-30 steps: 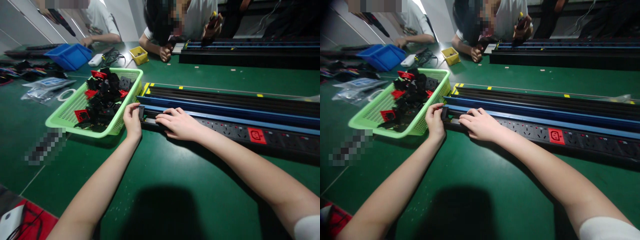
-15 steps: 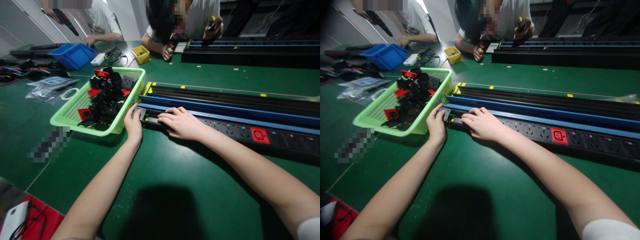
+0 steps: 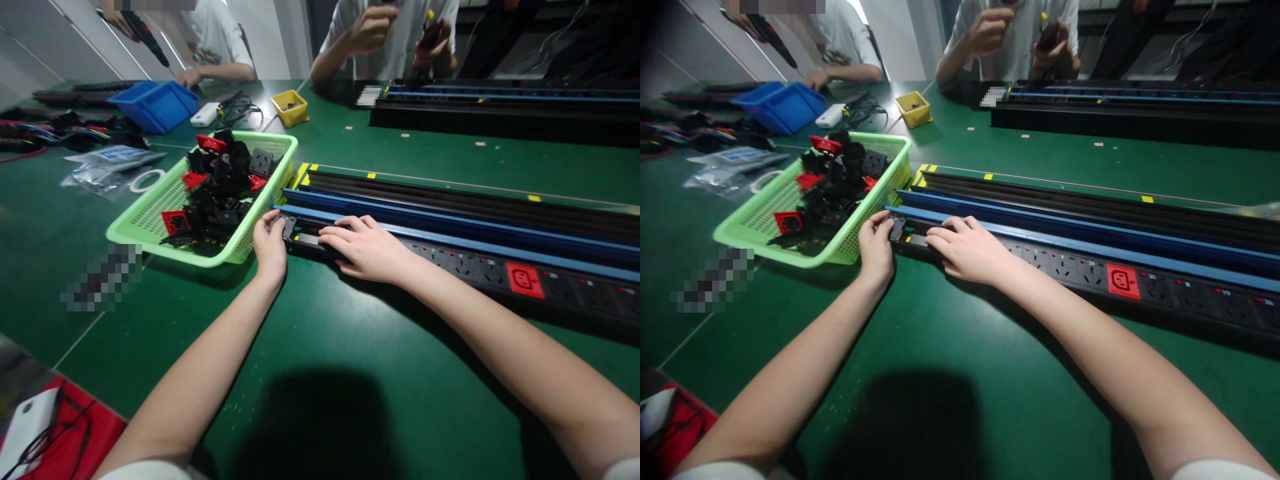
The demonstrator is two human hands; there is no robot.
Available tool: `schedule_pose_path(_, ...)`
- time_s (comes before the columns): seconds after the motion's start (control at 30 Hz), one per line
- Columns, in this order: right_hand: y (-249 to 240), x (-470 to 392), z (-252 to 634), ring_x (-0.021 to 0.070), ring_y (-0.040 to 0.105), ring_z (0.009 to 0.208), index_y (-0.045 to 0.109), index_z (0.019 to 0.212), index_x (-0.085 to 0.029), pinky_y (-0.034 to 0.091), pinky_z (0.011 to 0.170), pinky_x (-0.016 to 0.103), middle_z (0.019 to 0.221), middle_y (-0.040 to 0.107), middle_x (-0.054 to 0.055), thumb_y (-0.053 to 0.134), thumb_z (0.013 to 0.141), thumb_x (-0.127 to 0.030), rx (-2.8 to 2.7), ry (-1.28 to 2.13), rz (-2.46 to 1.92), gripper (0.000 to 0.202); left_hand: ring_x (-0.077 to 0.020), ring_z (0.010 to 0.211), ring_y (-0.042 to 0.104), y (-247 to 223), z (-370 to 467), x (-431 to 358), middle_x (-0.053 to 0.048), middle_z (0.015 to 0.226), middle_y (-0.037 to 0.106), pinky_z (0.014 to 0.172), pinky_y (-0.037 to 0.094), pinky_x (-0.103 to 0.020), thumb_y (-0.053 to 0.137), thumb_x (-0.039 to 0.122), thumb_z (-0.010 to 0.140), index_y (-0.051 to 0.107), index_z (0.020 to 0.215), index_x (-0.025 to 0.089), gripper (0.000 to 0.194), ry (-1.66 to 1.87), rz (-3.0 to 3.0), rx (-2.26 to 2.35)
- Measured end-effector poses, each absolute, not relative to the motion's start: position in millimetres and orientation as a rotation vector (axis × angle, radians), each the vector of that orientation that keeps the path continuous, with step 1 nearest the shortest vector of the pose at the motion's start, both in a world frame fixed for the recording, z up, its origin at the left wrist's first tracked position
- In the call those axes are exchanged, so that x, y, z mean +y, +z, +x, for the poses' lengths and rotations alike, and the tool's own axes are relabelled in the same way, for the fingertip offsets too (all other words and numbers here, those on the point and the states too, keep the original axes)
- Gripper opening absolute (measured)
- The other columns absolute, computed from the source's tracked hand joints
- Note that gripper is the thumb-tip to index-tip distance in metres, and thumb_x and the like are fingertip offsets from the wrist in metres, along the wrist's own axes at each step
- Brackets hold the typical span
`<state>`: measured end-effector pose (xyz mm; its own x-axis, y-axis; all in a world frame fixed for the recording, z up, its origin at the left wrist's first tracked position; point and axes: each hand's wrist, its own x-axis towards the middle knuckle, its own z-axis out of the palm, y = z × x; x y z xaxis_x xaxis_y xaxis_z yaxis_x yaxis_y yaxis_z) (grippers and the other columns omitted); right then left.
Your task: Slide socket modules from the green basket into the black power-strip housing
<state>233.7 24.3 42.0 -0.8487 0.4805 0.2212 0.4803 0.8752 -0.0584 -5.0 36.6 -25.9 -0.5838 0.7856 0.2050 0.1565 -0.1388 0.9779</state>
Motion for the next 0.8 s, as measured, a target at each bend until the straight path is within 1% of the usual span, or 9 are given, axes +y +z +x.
schedule_pose_path(0.23,42.1,24.1,233.6,0.0339,0.048,0.133,0.058,0.138,-0.017,0.037,0.095,0.044,0.152,0.059,0.009,0.059,0.094,-0.024,-2.809,-0.007,-0.724,0.044,-0.0225,0.108,0.065,-28.8,-9.1,39.5,-0.007,0.109,0.071,0.103,0.048,-0.037,0.066,0.031,0.081,0.070,0.107,0.017,0.029,1.703,1.109,1.639)
schedule_pose_path(0.43,41.6,24.0,234.1,0.0339,0.048,0.133,0.058,0.138,-0.017,0.037,0.096,0.044,0.152,0.059,0.009,0.060,0.093,-0.024,-2.808,-0.017,-0.721,0.045,-0.0208,0.110,0.063,-31.9,-8.9,36.1,-0.007,0.113,0.067,0.104,0.047,-0.035,0.065,0.033,0.087,0.064,0.109,0.019,0.026,1.668,1.151,1.741)
schedule_pose_path(0.6,41.4,24.5,233.7,0.0339,0.049,0.132,0.058,0.138,-0.017,0.037,0.094,0.044,0.151,0.060,0.010,0.061,0.093,-0.025,-2.805,-0.021,-0.717,0.046,-0.0213,0.110,0.062,-33.7,-11.6,36.3,-0.006,0.111,0.066,0.102,0.047,-0.036,0.067,0.035,0.088,0.061,0.108,0.020,0.025,1.589,1.175,1.778)
schedule_pose_path(0.8,40.7,25.0,233.5,0.0342,0.049,0.132,0.058,0.139,-0.017,0.038,0.094,0.044,0.151,0.060,0.010,0.061,0.093,-0.026,-2.796,-0.021,-0.720,0.046,-0.0191,0.096,0.063,-32.6,-11.6,37.0,-0.004,0.101,0.066,0.091,0.049,-0.034,0.070,0.038,0.086,0.061,0.100,0.020,0.025,1.556,1.205,1.755)
